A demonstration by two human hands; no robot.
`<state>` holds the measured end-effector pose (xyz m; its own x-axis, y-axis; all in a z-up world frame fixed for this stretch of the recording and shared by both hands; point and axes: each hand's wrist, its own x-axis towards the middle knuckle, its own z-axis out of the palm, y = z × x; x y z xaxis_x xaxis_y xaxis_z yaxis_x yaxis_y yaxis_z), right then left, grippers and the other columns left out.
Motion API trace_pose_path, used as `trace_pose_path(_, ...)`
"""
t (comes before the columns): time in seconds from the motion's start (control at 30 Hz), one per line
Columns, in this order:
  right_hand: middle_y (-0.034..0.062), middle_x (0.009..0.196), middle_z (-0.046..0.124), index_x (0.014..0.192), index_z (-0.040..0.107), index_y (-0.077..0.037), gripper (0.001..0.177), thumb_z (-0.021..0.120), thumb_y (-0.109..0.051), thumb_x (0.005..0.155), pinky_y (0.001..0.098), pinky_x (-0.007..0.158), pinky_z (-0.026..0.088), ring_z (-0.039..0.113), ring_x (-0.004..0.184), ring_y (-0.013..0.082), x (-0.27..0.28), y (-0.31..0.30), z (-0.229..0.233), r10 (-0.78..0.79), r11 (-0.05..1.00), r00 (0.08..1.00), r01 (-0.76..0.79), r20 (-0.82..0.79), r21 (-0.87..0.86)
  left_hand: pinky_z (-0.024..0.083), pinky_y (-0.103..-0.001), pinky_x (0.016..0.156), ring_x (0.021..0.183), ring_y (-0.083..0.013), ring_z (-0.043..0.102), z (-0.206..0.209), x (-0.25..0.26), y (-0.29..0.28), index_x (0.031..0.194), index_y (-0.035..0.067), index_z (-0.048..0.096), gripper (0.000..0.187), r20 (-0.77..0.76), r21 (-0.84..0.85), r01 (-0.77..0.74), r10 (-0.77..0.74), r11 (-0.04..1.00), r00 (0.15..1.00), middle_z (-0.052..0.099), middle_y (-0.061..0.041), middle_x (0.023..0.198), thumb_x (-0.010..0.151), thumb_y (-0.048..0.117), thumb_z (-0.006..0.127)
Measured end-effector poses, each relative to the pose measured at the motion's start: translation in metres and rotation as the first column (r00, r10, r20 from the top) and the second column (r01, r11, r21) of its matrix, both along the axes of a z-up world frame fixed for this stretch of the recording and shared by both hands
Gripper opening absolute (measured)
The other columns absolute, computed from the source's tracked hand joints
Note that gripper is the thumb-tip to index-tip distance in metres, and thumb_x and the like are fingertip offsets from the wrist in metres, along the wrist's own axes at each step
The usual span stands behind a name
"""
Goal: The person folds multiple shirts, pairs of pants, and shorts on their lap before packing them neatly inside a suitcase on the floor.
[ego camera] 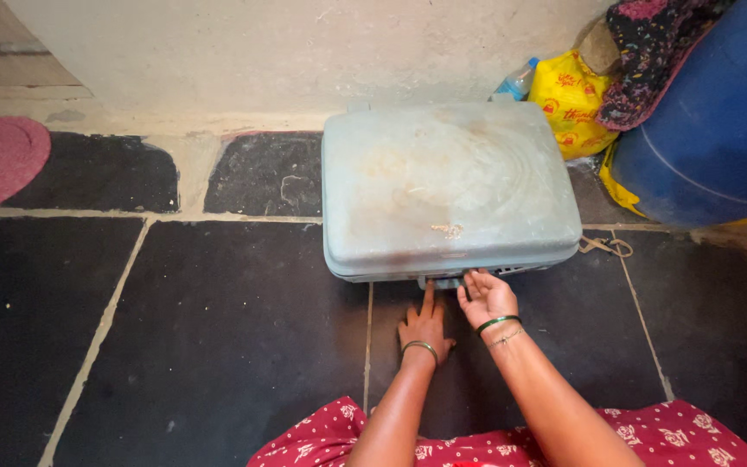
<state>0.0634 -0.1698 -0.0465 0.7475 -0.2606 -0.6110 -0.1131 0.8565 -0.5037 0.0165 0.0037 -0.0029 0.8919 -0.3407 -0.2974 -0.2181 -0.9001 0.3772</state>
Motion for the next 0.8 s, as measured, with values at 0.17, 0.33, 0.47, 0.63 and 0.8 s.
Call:
trace_pose_path(0.17,0.0005,0.106,0.069,0.112,0.063,-0.014,0.028,0.062,-0.001,0.087,0.0434,0.095,0.049,0.065,0.101,0.0185,0.007,0.000,0.011,0.000,0.999,0.996,-0.004,0.094,0.042,0.043,-0.061,0.103,0.136,-0.0379,0.044,-0.001,0.002,-0.001,0.148,0.018,0.049,0.086,0.020,0.064,0.023,-0.025,0.998,1.000,-0.004,0.000,0.174,0.075,0.041,0.089)
trace_pose_path(0.33,0.0066,0.113,0.069,0.121,0.061,-0.005,0.032,0.065,0.005,0.091,0.0381,0.094,0.049,0.066,0.105,0.0208,0.009,0.008,0.097,0.027,0.971,0.913,0.072,0.407,-0.228,0.041,-0.061,0.105,0.139,-0.0378,0.042,-0.004,0.003,-0.001,0.146,0.020,0.050,0.083,-0.002,0.081,0.033,-0.032,0.996,0.999,-0.009,0.000,0.171,0.076,0.043,0.088)
trace_pose_path(0.47,0.0093,0.118,0.066,0.129,0.055,-0.001,0.042,0.066,0.005,0.089,0.0377,0.099,0.053,0.065,0.112,0.0222,0.039,0.010,0.165,0.153,0.649,0.838,0.314,0.523,-0.693,0.039,-0.061,0.107,0.138,-0.0378,0.043,0.000,0.005,-0.001,0.148,0.018,0.049,0.081,-0.047,0.116,0.058,-0.053,0.992,0.997,-0.015,0.002,0.171,0.081,0.046,0.085)
trace_pose_path(0.63,0.0147,0.127,0.064,0.131,0.063,-0.002,0.042,0.062,0.010,0.091,0.0403,0.107,0.049,0.062,0.122,0.0330,0.082,-0.009,0.240,0.289,-0.288,0.889,0.435,0.356,-0.853,0.039,-0.061,0.108,0.139,-0.0359,0.042,0.003,0.010,-0.001,0.147,0.018,0.051,0.079,-0.100,0.126,0.065,-0.053,0.990,0.994,-0.016,0.003,0.173,0.082,0.045,0.084)
trace_pose_path(0.8,0.0177,0.143,0.054,0.130,0.066,-0.009,0.051,0.060,0.008,0.082,0.0519,0.117,0.034,0.046,0.137,0.0401,0.143,-0.026,0.301,0.258,-0.732,0.923,0.380,0.286,-0.565,0.043,-0.057,0.104,0.137,-0.0365,0.044,0.003,0.010,-0.004,0.145,0.015,0.053,0.078,-0.107,0.094,0.044,-0.034,0.995,0.994,-0.013,0.001,0.173,0.081,0.045,0.085)
